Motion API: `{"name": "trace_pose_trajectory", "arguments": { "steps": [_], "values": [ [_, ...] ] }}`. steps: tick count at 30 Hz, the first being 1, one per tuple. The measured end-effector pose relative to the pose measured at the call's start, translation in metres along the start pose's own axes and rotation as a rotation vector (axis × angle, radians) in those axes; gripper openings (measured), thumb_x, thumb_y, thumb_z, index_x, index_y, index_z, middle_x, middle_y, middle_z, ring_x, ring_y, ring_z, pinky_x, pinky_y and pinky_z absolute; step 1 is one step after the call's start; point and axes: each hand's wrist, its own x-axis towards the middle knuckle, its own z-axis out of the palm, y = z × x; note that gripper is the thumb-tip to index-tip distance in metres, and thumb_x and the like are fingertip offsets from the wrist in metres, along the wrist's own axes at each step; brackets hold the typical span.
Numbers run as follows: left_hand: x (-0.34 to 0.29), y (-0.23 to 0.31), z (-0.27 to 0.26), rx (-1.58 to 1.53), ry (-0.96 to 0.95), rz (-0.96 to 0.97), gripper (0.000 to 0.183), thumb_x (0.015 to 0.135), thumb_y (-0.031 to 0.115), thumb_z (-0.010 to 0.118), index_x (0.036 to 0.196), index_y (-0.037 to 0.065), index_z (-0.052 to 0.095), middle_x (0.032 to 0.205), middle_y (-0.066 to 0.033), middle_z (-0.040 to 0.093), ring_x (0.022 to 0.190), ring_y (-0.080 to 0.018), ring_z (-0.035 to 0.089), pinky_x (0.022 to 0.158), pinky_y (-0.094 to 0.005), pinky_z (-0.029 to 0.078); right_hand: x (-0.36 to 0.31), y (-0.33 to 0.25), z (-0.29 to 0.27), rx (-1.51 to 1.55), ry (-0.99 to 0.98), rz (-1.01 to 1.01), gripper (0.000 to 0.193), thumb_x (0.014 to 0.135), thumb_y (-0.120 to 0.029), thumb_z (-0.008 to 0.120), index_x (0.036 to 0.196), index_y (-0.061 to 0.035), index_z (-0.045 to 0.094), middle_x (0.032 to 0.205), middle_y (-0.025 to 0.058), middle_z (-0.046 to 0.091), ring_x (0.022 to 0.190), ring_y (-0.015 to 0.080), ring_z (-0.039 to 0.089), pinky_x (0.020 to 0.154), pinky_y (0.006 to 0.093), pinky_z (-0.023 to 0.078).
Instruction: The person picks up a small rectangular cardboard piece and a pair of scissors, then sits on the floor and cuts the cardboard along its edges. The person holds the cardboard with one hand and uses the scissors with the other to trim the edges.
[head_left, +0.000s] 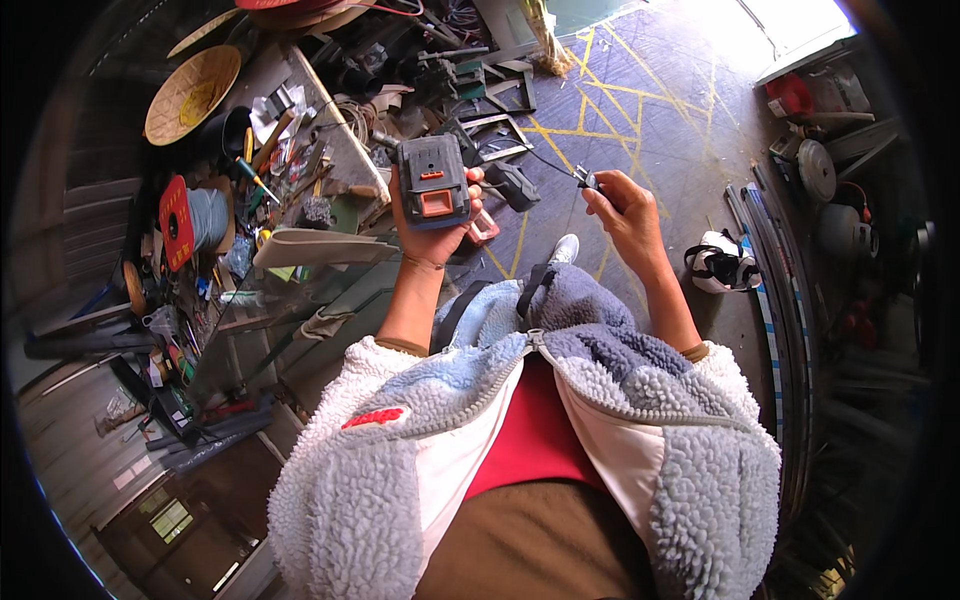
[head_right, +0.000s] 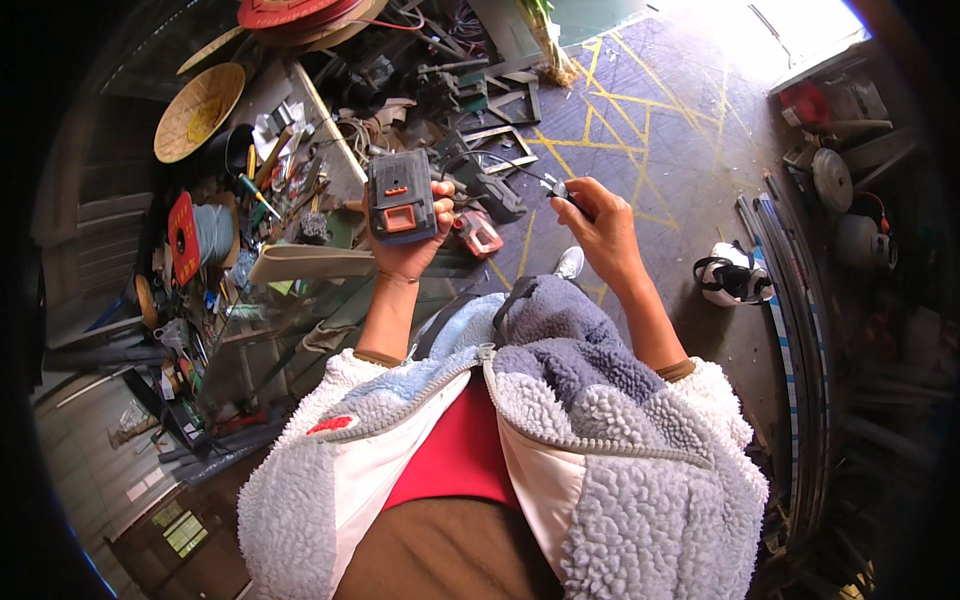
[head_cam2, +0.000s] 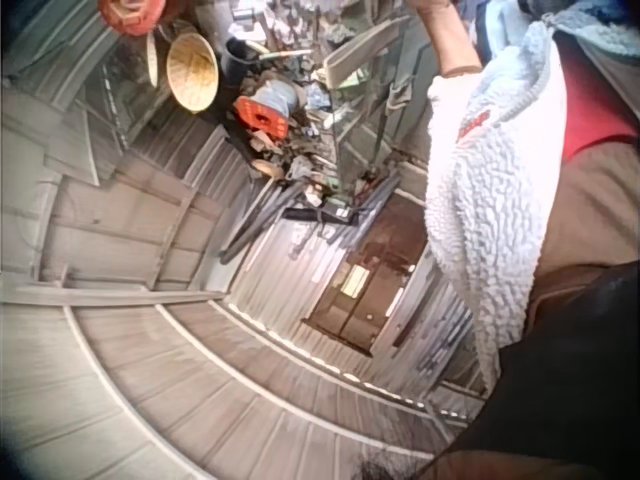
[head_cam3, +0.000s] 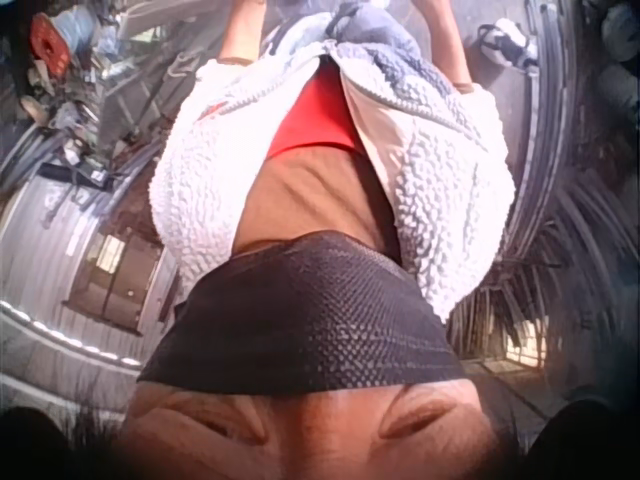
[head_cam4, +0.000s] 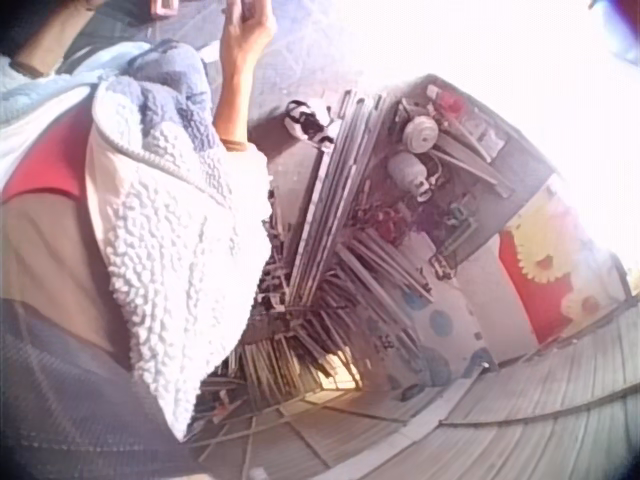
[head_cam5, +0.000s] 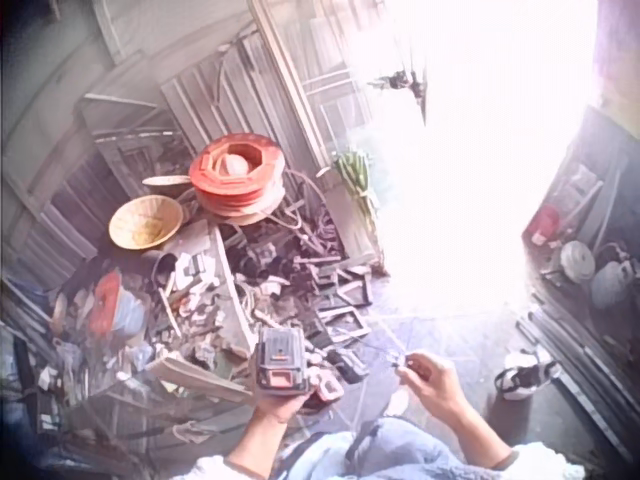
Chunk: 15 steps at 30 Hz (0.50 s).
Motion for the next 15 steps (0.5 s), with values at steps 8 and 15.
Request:
{"name": "trace_pose_trajectory", "arguments": {
  "steps": [8, 15],
  "values": [
    [0.070, -0.002, 0.012, 0.114, 0.022, -0.009, 0.083, 0.088, 0.063, 0.053, 0.129, -0.009, 0.045, 0.121, -0.0242, 0.042, 0.099, -0.0332, 0.053, 0.092, -0.0458, 0.051, 0.028, 0.017, -0.023, -0.047, 0.019, 0.013, 0.015, 0.092, -0.014, 0.067, 0.090, -0.0002, 0.060, 0.070, 0.0033, 0.063, 0.064, 0.0077, 0.058, 0.059, 0.0241, 0.046],
    [0.110, 0.010, 0.013, 0.049, -0.004, -0.087, 0.079, 0.091, 0.066, 0.045, 0.138, 0.003, 0.046, 0.122, -0.0281, 0.045, 0.098, -0.0349, 0.055, 0.092, -0.0492, 0.052, 0.037, 0.024, -0.028, 0.022, 0.051, 0.133, 0.020, 0.095, -0.021, 0.066, 0.093, -0.0013, 0.062, 0.064, 0.0021, 0.063, 0.053, 0.0062, 0.052, 0.050, 0.0252, 0.042]
  ]
}}
